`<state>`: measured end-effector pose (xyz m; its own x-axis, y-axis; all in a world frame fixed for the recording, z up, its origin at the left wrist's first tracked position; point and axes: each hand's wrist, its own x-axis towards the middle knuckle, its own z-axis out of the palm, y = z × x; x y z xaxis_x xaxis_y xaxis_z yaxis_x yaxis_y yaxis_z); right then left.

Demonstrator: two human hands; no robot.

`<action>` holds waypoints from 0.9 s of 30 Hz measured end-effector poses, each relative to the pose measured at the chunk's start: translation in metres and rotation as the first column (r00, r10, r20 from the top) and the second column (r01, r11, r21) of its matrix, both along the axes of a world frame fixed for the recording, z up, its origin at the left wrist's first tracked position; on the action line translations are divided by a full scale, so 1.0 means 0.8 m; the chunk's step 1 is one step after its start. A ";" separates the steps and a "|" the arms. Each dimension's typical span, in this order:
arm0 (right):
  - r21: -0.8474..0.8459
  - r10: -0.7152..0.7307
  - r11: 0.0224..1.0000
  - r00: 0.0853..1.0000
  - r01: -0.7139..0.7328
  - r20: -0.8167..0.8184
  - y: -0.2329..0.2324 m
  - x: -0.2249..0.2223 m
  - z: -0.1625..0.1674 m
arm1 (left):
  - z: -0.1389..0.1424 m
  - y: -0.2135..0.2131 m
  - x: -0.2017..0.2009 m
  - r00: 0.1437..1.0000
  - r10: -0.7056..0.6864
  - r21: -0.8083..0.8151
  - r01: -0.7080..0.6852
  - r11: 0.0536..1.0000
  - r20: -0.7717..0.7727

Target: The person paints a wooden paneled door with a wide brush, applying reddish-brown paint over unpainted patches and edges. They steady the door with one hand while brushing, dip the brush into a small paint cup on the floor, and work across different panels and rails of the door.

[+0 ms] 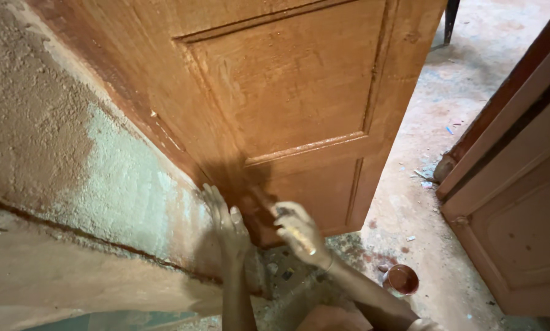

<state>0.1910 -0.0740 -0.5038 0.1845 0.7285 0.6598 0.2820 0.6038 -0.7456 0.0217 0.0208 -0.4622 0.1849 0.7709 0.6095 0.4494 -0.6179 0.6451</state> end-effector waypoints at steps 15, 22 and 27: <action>0.069 -0.836 0.545 0.535 0.836 0.118 -0.078 0.160 -0.009 | -0.035 0.020 0.030 0.995 -0.094 -0.013 0.093 0.996 -0.021; 0.107 -0.113 0.990 0.980 0.097 0.162 -0.015 -0.005 -0.010 | -0.029 0.006 0.025 0.996 -0.093 -0.025 0.093 0.995 -0.014; -0.170 0.169 0.964 0.966 -0.203 -0.193 -0.018 -0.018 -0.009 | -0.024 -0.001 0.021 0.995 -0.095 -0.033 0.094 0.995 -0.024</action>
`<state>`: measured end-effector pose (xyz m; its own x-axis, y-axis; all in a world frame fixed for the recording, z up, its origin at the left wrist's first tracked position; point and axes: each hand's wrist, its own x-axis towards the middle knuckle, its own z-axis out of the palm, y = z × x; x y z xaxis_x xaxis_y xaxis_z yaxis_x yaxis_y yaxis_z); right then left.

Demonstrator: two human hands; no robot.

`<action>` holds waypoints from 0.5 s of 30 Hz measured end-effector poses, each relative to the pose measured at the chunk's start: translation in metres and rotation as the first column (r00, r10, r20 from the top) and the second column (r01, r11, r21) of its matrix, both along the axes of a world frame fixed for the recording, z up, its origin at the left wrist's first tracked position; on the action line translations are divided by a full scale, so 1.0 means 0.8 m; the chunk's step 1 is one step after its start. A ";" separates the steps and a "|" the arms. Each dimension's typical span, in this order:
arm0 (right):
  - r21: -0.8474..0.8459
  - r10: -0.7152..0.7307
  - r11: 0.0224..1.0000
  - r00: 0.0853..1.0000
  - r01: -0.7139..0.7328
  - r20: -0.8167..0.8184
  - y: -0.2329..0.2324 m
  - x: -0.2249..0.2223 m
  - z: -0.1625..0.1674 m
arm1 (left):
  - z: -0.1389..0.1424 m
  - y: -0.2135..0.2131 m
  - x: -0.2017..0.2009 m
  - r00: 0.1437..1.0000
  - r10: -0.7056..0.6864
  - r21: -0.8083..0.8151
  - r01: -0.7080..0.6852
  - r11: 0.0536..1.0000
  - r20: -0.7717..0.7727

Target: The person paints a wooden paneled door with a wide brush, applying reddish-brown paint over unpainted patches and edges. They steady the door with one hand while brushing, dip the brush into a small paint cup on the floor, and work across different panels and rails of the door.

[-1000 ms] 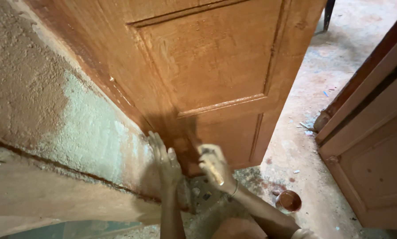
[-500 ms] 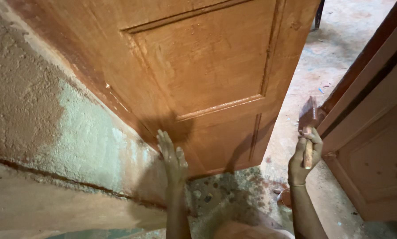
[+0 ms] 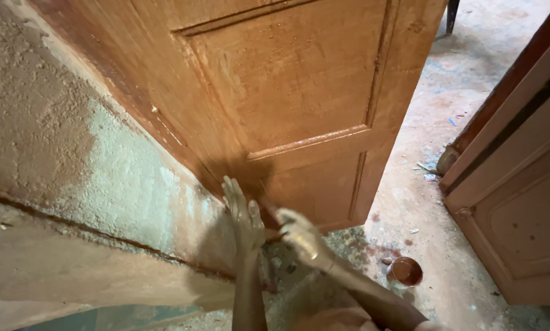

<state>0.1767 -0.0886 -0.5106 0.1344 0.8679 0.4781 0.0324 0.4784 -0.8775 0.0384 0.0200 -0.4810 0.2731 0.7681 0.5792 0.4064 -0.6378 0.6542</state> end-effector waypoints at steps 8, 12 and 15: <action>0.188 -0.821 0.553 0.569 0.812 -0.046 -0.067 0.190 -0.008 | -0.014 0.003 0.000 1.000 -0.018 -0.023 0.019 1.000 0.016; 0.151 -0.919 0.374 0.387 0.915 -0.072 -0.084 0.201 -0.017 | -0.026 0.005 0.012 1.000 -0.024 -0.026 0.024 0.999 -0.018; -0.017 -0.872 0.488 0.488 0.873 0.029 -0.061 0.162 -0.016 | -0.029 0.004 0.019 0.999 -0.035 -0.025 0.034 0.999 -0.031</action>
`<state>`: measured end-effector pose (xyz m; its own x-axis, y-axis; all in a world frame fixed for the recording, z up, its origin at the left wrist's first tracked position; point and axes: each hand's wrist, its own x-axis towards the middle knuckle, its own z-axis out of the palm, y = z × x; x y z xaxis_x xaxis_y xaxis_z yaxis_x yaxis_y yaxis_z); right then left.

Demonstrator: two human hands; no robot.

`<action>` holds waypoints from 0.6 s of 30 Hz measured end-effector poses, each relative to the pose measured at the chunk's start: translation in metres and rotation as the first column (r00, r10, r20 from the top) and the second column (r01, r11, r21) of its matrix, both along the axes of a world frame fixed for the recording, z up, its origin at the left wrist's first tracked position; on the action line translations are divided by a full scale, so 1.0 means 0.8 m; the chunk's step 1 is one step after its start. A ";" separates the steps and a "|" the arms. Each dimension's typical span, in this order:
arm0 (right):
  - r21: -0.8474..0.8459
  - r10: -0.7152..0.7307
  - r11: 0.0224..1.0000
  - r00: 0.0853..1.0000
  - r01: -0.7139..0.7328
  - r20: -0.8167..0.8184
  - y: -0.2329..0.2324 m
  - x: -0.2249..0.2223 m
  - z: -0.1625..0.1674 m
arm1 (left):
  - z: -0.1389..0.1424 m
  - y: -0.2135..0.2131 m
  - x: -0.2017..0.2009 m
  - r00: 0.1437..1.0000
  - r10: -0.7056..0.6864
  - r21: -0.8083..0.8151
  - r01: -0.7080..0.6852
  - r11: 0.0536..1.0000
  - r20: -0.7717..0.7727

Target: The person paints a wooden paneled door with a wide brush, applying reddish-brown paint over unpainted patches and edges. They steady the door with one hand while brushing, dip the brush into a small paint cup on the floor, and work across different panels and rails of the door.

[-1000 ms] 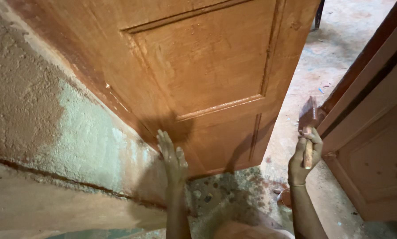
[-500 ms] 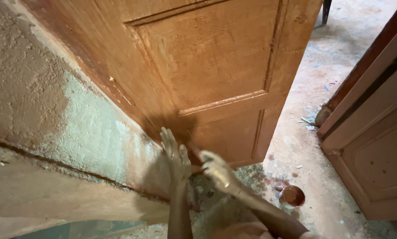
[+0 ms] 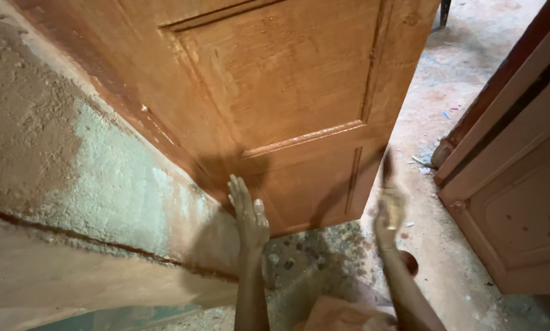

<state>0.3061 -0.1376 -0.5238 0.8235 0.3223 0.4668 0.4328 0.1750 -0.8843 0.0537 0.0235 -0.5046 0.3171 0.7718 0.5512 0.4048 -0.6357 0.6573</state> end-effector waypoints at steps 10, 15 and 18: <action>-0.289 0.783 0.622 0.581 -0.728 0.223 0.029 -0.113 0.012 | -0.002 -0.008 0.005 1.000 -0.015 -0.009 0.015 1.000 0.005; 0.056 0.745 0.581 0.503 -0.812 -0.439 -0.005 -0.080 0.027 | 0.005 -0.010 0.011 0.999 -0.033 -0.030 0.032 0.999 -0.011; -0.401 0.557 0.800 0.803 -0.448 0.214 -0.010 -0.040 0.020 | 0.009 -0.015 0.016 0.998 -0.052 -0.059 0.050 0.997 -0.024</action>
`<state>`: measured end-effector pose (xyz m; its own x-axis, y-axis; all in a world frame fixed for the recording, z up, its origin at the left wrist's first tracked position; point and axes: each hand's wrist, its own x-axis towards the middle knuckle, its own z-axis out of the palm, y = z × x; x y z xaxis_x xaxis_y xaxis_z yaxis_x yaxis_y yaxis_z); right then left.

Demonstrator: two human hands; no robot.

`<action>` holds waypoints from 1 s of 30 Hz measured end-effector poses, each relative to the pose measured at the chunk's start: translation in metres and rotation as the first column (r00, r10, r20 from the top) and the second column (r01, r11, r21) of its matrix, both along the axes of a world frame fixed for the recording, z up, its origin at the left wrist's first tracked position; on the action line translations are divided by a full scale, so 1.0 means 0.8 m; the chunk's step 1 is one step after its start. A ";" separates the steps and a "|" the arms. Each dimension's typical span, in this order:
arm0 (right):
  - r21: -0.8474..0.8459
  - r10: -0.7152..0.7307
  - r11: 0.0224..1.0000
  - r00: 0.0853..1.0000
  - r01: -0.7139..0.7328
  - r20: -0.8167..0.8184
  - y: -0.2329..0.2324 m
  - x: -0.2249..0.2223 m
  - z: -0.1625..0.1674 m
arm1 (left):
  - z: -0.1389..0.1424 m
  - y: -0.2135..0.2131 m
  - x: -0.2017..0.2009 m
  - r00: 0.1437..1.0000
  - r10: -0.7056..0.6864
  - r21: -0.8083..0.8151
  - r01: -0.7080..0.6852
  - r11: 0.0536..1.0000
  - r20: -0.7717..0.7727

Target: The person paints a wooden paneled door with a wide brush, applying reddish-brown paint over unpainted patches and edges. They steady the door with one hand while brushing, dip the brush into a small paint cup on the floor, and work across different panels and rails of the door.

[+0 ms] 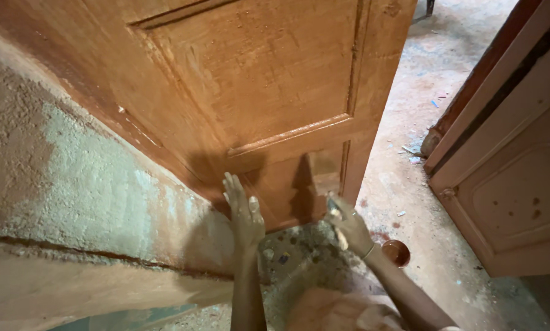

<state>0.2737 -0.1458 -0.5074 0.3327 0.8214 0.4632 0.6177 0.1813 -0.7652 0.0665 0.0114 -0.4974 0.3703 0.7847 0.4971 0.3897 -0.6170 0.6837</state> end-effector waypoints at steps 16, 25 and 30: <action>-0.284 0.231 0.951 0.893 -0.124 0.385 0.019 0.044 0.056 | 0.004 0.003 -0.019 0.999 0.033 0.052 -0.033 0.998 -0.002; 0.496 -0.252 0.866 0.914 0.067 0.317 -0.015 0.034 0.187 | 0.013 0.007 -0.030 0.998 0.059 0.091 -0.061 0.994 0.017; 0.768 -0.508 0.567 0.860 0.297 0.043 0.005 0.055 0.164 | 0.042 0.011 -0.048 0.994 0.110 0.210 -0.105 0.972 -0.013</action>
